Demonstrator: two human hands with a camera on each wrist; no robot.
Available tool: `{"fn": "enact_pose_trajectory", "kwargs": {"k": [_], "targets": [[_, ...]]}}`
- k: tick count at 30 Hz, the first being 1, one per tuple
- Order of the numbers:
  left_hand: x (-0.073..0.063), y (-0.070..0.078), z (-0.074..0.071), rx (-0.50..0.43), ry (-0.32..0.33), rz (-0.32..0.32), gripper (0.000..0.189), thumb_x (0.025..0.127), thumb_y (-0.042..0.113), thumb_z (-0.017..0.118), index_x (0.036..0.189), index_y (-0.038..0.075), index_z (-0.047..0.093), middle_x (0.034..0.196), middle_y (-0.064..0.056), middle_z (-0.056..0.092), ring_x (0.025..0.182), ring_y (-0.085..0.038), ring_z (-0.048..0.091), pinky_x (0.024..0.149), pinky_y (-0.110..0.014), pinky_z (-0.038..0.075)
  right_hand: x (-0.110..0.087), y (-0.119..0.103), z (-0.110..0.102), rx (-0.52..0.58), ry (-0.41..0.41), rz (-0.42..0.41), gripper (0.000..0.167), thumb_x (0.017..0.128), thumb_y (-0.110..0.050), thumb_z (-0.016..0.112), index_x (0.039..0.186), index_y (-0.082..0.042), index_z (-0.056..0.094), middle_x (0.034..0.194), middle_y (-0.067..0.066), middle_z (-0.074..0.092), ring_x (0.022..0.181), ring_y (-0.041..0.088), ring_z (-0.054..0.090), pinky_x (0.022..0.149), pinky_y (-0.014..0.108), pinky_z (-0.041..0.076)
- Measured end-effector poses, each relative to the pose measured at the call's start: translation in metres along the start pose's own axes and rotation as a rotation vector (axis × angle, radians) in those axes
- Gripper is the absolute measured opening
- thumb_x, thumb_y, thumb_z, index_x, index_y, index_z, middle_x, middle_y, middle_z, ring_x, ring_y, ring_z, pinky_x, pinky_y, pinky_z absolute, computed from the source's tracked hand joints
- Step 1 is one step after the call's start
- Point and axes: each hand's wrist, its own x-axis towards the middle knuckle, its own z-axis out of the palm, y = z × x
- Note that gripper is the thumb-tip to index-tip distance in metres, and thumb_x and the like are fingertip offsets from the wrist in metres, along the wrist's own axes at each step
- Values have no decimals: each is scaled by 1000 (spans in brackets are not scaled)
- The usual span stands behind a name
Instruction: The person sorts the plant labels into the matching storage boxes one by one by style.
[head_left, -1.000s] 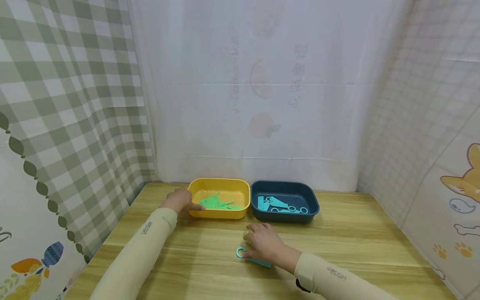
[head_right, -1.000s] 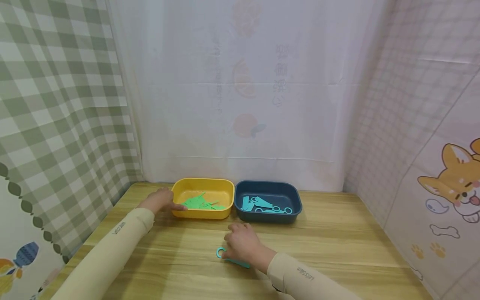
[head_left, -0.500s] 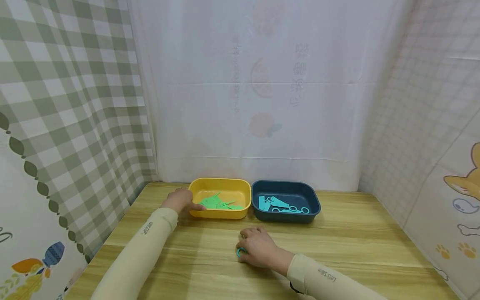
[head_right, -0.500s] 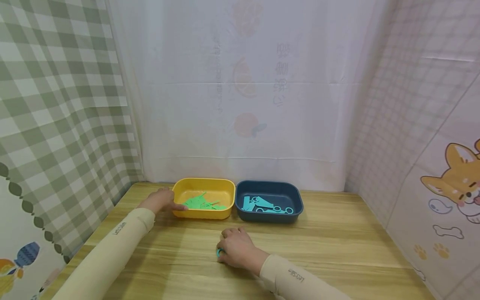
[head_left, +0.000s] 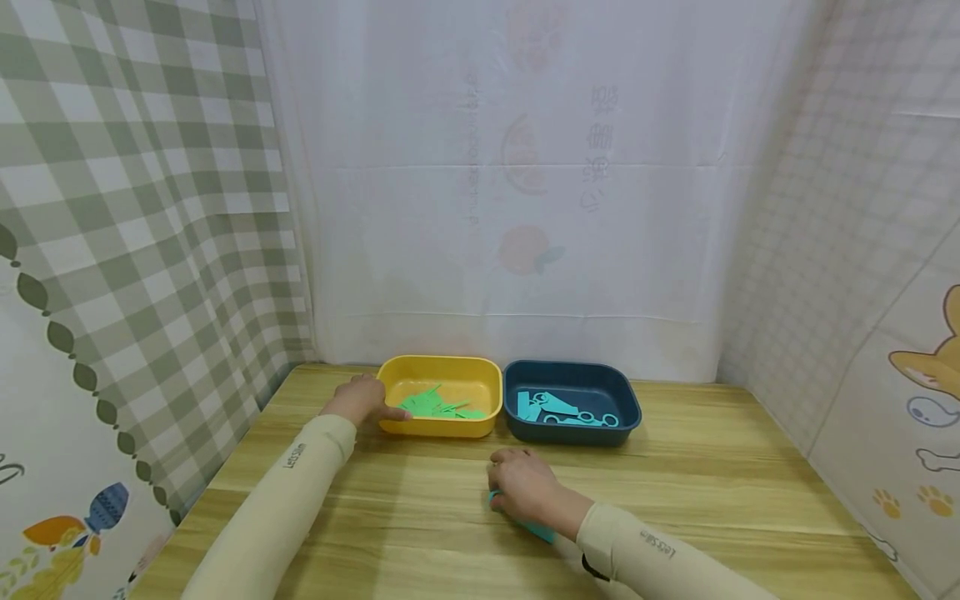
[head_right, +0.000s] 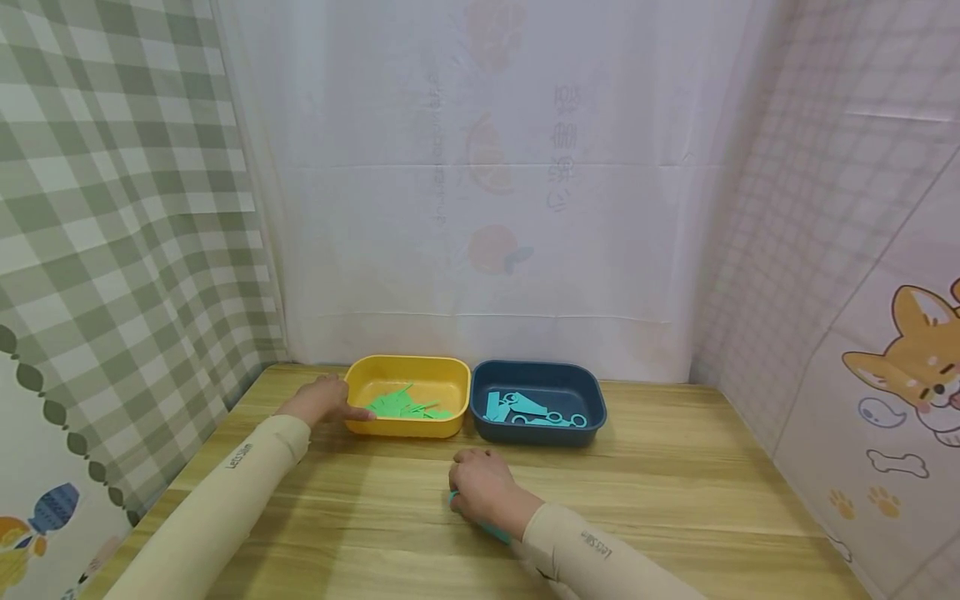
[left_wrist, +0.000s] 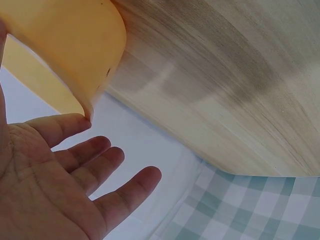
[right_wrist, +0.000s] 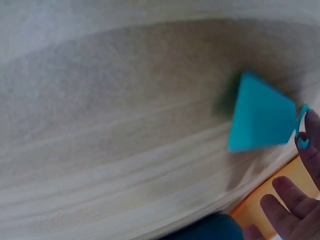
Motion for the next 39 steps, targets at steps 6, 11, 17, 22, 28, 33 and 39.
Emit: {"fn": "enact_pose_trajectory", "kwargs": {"k": [6, 11, 17, 22, 28, 33, 39], "targets": [[1, 0, 0, 10, -1, 0, 57, 84, 64, 68, 79, 7, 65, 125, -28, 57, 104, -33, 54, 86, -51, 51, 0, 5, -9, 148, 5, 102, 16, 80, -19, 77, 67, -23, 69, 119, 11, 68, 114, 34, 59, 85, 55, 46], [-1, 0, -1, 10, -1, -4, 60, 83, 64, 68, 82, 5, 67, 126, -30, 56, 104, -34, 54, 86, -52, 51, 0, 10, -19, 262, 21, 121, 13, 83, -15, 76, 71, -18, 73, 118, 15, 68, 115, 37, 58, 79, 55, 47], [-5, 2, -4, 7, -6, -9, 64, 83, 65, 69, 89, 1, 70, 131, -34, 51, 111, -39, 54, 87, -53, 51, 3, 14, -30, 356, 53, 138, 13, 86, -12, 74, 74, -15, 77, 111, 12, 71, 117, 32, 59, 77, 52, 50], [-6, 3, -4, 2, -10, -9, 63, 83, 64, 69, 88, 1, 70, 134, -35, 50, 115, -42, 53, 88, -54, 51, 6, 19, -38, 395, 91, 153, 16, 87, -11, 73, 72, -16, 77, 111, 13, 72, 119, 31, 59, 77, 49, 54], [-5, 2, -3, 0, -13, -11, 63, 83, 64, 69, 90, 1, 70, 131, -32, 52, 113, -40, 53, 88, -53, 50, 11, 29, -49, 448, 105, 213, 19, 90, -13, 72, 71, -17, 75, 107, 7, 73, 125, 29, 55, 82, 41, 54], [-4, 1, -3, -2, -11, -6, 63, 83, 64, 69, 89, 2, 70, 131, -32, 53, 115, -41, 52, 89, -54, 50, 15, 39, -63, 512, 137, 306, 16, 91, -16, 72, 76, -16, 77, 115, 8, 71, 127, 31, 53, 86, 42, 54], [-5, 2, -3, -4, 6, -9, 73, 82, 64, 70, 103, -5, 70, 128, -32, 53, 111, -40, 53, 88, -54, 50, 15, 60, -79, 542, 228, 424, 17, 94, -21, 68, 88, -9, 78, 132, 18, 61, 115, 37, 59, 83, 45, 53]]}}
